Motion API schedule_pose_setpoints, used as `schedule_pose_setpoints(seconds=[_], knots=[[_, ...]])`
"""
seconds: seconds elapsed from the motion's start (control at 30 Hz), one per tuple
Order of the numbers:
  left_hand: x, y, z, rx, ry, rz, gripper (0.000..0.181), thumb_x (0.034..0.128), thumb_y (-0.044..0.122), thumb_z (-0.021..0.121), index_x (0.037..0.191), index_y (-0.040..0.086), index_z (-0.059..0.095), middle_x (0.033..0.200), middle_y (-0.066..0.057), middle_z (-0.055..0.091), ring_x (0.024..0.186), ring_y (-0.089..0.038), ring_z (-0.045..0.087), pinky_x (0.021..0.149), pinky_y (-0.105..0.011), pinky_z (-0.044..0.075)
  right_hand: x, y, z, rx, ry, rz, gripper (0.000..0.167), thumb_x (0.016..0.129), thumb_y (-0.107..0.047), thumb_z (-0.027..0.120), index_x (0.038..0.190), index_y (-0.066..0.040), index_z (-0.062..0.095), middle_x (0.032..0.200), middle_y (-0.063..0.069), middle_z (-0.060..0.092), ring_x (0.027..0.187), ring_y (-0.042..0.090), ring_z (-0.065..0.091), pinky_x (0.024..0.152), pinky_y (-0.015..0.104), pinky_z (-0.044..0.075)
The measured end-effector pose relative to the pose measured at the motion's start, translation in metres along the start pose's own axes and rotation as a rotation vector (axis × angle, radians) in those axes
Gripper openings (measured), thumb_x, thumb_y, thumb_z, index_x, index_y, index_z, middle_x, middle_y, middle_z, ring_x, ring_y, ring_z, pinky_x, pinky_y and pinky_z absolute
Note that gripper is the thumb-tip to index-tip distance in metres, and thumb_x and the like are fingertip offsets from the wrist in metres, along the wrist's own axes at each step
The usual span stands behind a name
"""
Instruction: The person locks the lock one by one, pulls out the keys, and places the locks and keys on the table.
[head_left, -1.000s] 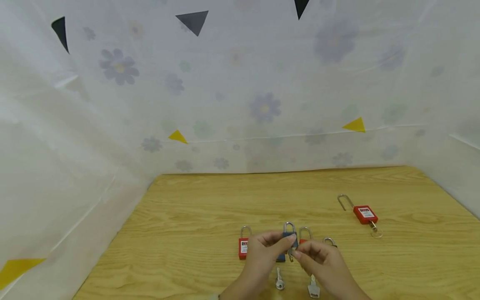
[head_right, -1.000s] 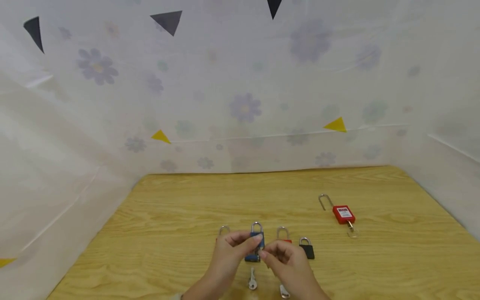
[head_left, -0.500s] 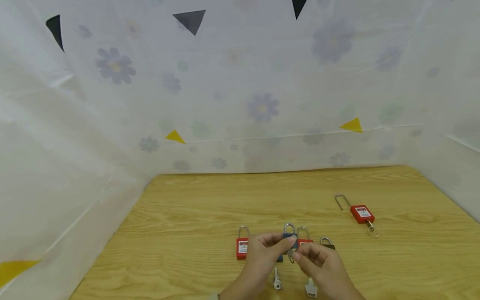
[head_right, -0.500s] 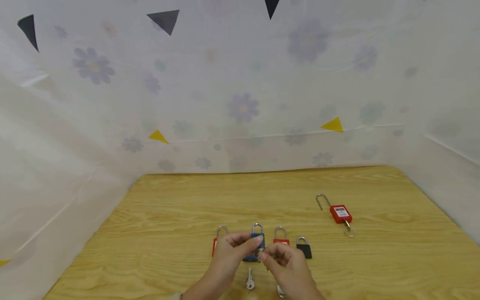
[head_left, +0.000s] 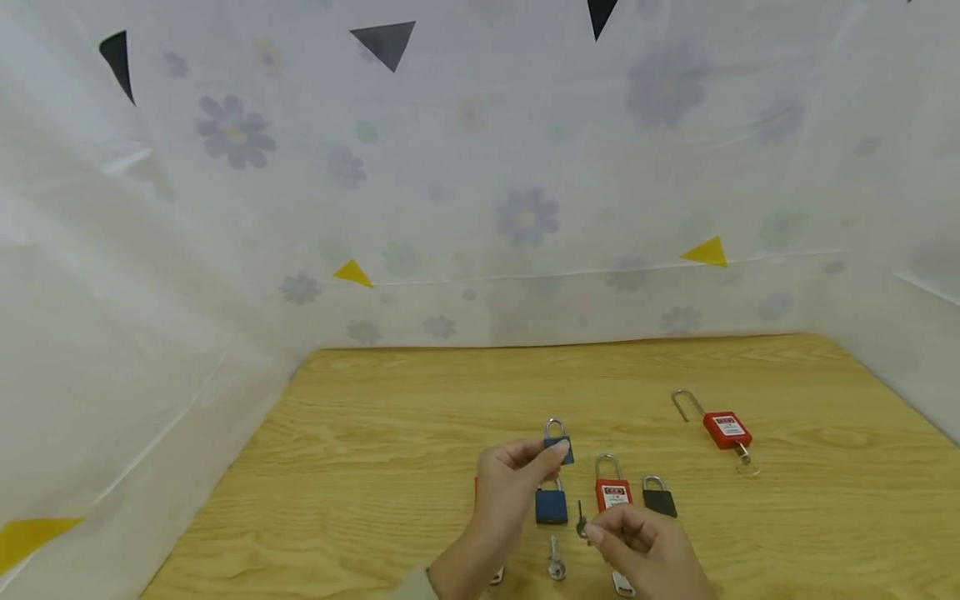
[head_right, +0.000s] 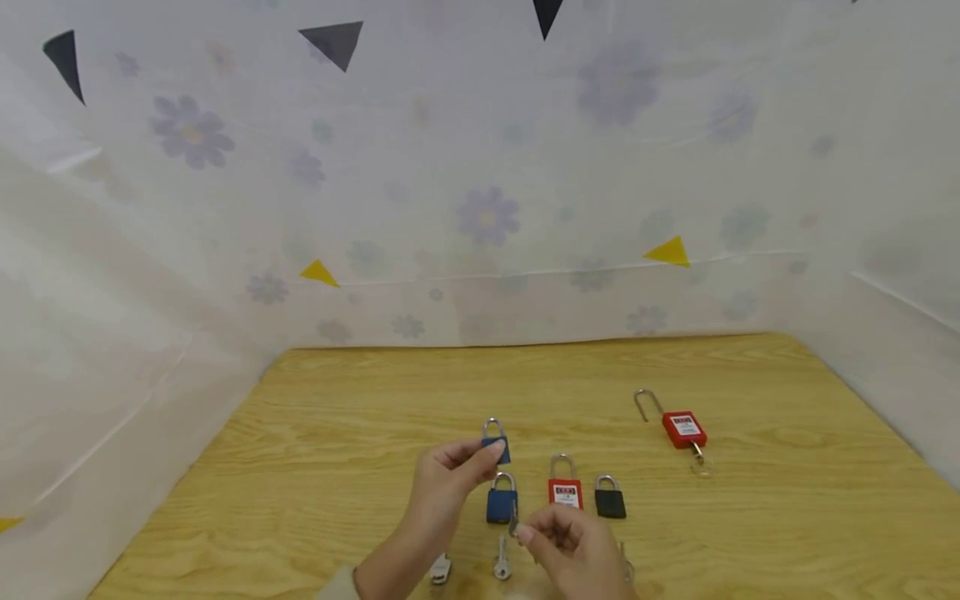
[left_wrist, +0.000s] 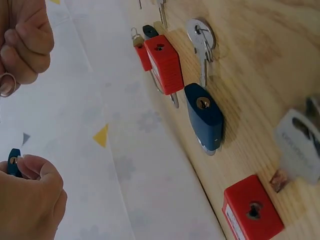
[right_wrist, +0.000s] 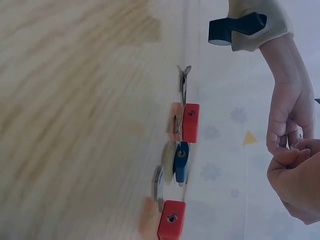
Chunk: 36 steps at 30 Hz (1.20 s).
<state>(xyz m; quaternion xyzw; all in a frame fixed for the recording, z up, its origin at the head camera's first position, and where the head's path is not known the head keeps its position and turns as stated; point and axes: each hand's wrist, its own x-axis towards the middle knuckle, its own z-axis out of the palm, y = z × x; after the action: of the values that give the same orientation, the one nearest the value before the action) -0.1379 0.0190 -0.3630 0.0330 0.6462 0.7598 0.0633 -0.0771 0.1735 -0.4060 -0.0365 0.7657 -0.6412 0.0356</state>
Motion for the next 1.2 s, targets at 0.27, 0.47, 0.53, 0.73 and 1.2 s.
schedule_pose_setpoints(seconds=[0.27,0.47,0.53,0.73,1.2], knots=[[-0.001,-0.001,0.001,-0.002,-0.017,-0.003,0.027,0.0821,0.017,0.07,0.094,-0.008,0.068,0.075,0.006,0.066,0.069,-0.005,0.059,0.073,-0.023,0.053,0.002,-0.002,-0.005,-0.017,0.006,-0.022,0.022,0.09,-0.014,0.059,0.097,0.008,0.061,0.077,-0.006,0.061,0.065,0.003,0.053,0.058,0.021,0.047],[-0.002,-0.002,-0.001,0.022,-0.028,-0.017,0.028,0.0811,0.02,0.071,0.092,-0.006,0.068,0.072,0.007,0.065,0.069,-0.007,0.06,0.074,-0.024,0.052,0.002,0.0,-0.005,-0.005,0.006,0.017,0.024,0.09,-0.015,0.059,0.098,0.008,0.061,0.077,-0.005,0.061,0.065,0.004,0.053,0.059,0.022,0.047],[-0.003,-0.004,-0.001,0.036,-0.032,-0.023,0.028,0.0811,0.021,0.071,0.091,-0.005,0.068,0.072,0.006,0.066,0.069,-0.008,0.061,0.074,-0.024,0.052,0.002,0.001,-0.006,-0.009,0.007,0.01,0.024,0.091,-0.015,0.058,0.099,0.008,0.061,0.077,-0.005,0.061,0.066,0.004,0.054,0.059,0.022,0.047],[-0.004,-0.008,0.0,0.056,-0.036,-0.048,0.027,0.0819,0.021,0.07,0.093,-0.003,0.068,0.077,0.004,0.068,0.071,-0.008,0.061,0.074,-0.024,0.052,0.0,0.004,-0.011,-0.046,0.038,-0.007,0.021,0.091,-0.013,0.057,0.098,0.007,0.061,0.078,-0.006,0.06,0.067,0.005,0.054,0.062,0.021,0.047],[-0.004,-0.011,0.001,0.049,-0.044,-0.063,0.026,0.082,0.019,0.07,0.094,-0.004,0.068,0.079,0.004,0.069,0.07,-0.006,0.061,0.072,-0.023,0.053,-0.008,0.019,-0.039,-0.161,0.238,0.206,0.017,0.088,-0.013,0.061,0.095,0.002,0.064,0.074,0.0,0.06,0.06,0.008,0.049,0.054,0.022,0.044]])
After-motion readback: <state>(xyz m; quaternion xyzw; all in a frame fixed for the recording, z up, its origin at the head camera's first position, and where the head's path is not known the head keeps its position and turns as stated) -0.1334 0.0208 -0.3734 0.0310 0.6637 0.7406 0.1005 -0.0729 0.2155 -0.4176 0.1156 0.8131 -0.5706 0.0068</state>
